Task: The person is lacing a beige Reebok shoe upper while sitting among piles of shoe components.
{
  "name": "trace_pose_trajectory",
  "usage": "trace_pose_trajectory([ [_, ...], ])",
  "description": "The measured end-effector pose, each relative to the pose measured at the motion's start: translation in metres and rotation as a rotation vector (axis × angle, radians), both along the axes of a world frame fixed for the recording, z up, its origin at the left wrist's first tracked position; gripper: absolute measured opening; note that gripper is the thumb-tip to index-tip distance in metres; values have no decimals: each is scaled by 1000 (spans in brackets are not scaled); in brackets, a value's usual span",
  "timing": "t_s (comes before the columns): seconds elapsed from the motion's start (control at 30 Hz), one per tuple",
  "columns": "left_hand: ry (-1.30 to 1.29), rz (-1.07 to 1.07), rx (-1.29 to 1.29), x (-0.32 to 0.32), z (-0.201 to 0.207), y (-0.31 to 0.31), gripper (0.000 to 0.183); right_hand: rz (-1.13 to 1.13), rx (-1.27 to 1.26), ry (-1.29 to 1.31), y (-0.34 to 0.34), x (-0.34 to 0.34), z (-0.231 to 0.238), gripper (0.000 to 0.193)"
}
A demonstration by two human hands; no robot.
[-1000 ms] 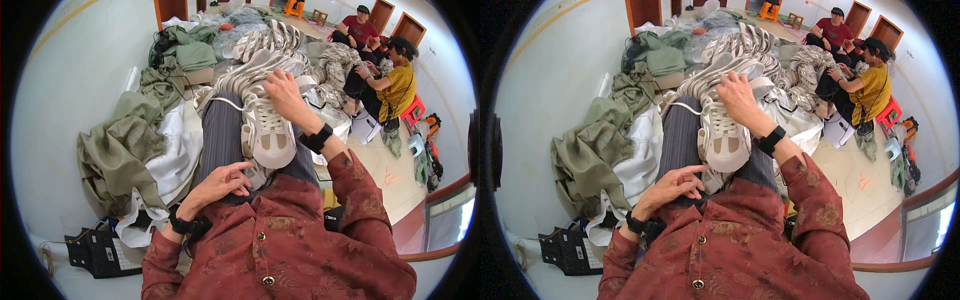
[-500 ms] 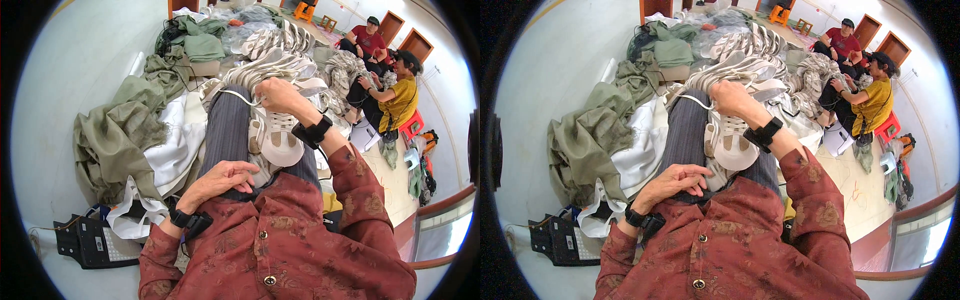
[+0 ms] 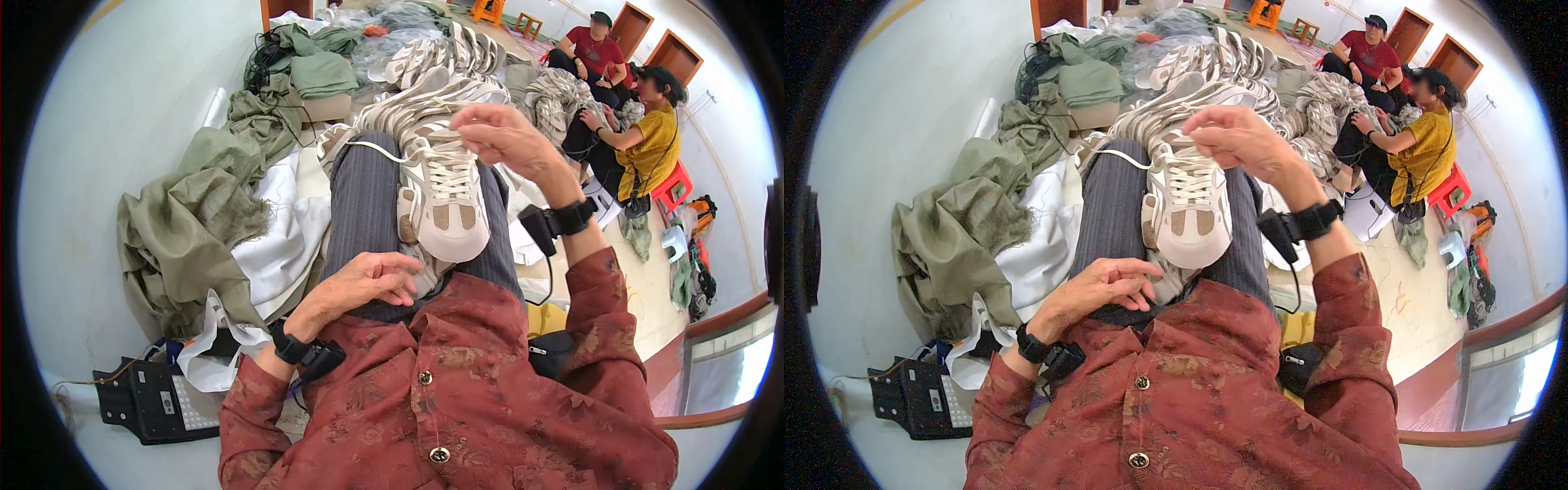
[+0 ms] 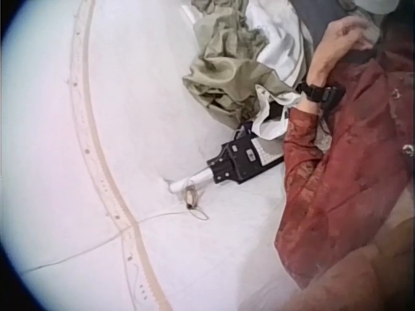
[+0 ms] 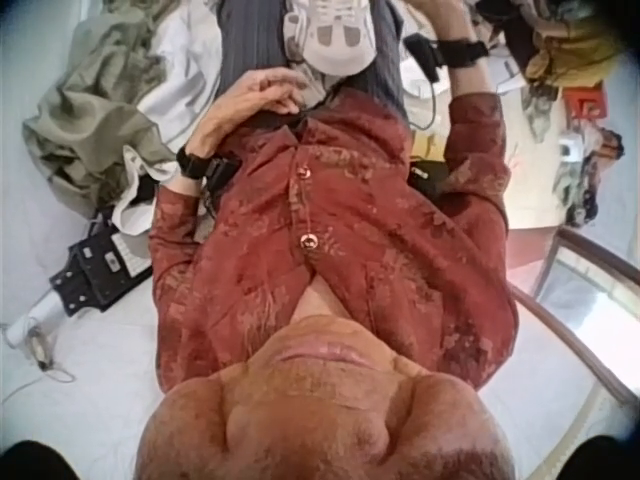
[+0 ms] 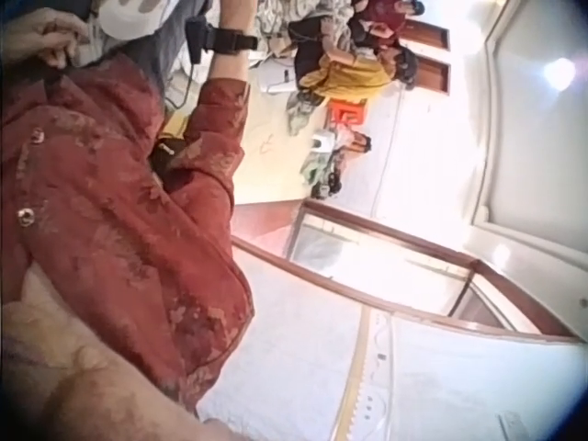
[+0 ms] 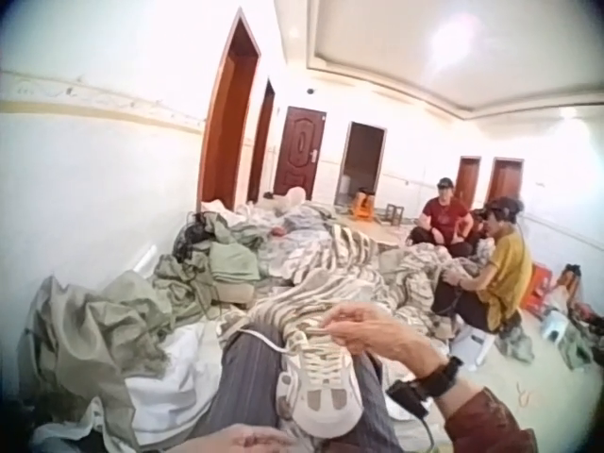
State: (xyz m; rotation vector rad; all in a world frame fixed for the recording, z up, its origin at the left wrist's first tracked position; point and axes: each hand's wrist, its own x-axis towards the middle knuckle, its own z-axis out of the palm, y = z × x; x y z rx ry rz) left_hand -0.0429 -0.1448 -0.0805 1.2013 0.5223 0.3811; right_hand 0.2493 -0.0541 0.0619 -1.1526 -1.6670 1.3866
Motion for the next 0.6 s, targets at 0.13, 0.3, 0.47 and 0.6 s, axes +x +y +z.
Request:
trace_pose_trajectory([
  [0.13,-29,-10,-65,10,7,4,47,-101,62,-95,-17,22,2,15],
  [0.3,-50,-14,-118,30,-8,13,42,-93,626,-460,-1,-24,-24,19],
  [0.47,-69,12,-192,33,-9,17,35,-176,963,-967,34,-72,-71,14],
  [0.6,-95,16,-205,31,-9,19,33,-164,1048,-1141,42,-83,-71,6],
])
